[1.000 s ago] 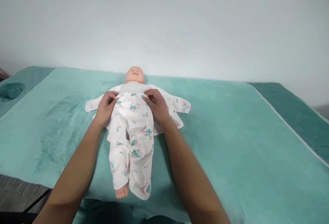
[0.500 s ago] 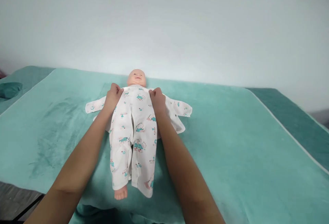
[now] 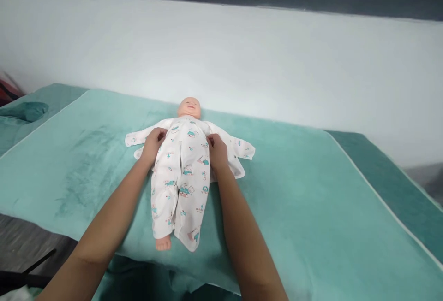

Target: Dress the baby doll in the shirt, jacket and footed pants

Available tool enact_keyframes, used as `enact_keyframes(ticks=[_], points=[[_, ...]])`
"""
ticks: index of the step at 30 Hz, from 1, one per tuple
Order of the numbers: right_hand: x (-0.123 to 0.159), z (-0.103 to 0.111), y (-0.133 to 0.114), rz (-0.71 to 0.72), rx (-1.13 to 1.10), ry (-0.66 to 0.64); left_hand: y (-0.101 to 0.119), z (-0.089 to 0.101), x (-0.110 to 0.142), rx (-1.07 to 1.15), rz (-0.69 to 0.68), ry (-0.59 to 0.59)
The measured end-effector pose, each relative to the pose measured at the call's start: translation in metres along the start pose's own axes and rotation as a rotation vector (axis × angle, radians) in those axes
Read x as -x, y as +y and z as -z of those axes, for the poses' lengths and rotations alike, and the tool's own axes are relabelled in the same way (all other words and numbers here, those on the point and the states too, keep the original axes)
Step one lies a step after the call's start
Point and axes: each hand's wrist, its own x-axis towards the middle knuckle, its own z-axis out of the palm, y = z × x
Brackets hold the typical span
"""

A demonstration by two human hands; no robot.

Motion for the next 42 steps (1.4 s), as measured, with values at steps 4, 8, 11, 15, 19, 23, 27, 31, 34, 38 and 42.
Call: enact_keyframes(ticks=[4, 8, 11, 15, 19, 23, 27, 31, 34, 38, 42], points=[[0.014, 0.009, -0.001, -0.053, 0.073, -0.029, 0.005, 0.014, 0.020, 0.040, 0.110, -0.187], [0.023, 0.018, 0.002, -0.034, 0.073, -0.107, 0.012, 0.024, 0.032, 0.267, 0.234, -0.386], [0.025, 0.023, 0.005, -0.091, -0.077, -0.226, 0.012, 0.027, 0.033, 0.450, 0.343, -0.466], [0.027, 0.025, 0.006, -0.207, -0.401, -0.281, 0.005, 0.029, 0.032, 0.659, 0.405, -0.551], [0.027, 0.023, 0.001, -0.323, -0.614, -0.295, 0.002, 0.029, 0.033, 0.777, 0.408, -0.539], [0.027, 0.022, -0.005, -0.372, -0.694, -0.341, 0.001, 0.028, 0.034, 0.832, 0.367, -0.539], [0.027, 0.019, -0.004, -0.382, -0.732, -0.376, 0.004, 0.028, 0.035, 0.794, 0.367, -0.538], [0.028, 0.015, -0.004, -0.393, -0.790, -0.385, 0.006, 0.029, 0.036, 0.755, 0.383, -0.518], [0.028, 0.013, -0.005, -0.388, -0.793, -0.385, 0.004, 0.029, 0.035, 0.740, 0.413, -0.552], [0.027, 0.013, -0.004, -0.376, -0.760, -0.430, 0.002, 0.028, 0.036, 0.735, 0.427, -0.562], [0.028, 0.019, -0.003, -0.365, -0.782, -0.483, 0.006, 0.030, 0.037, 0.716, 0.427, -0.511]])
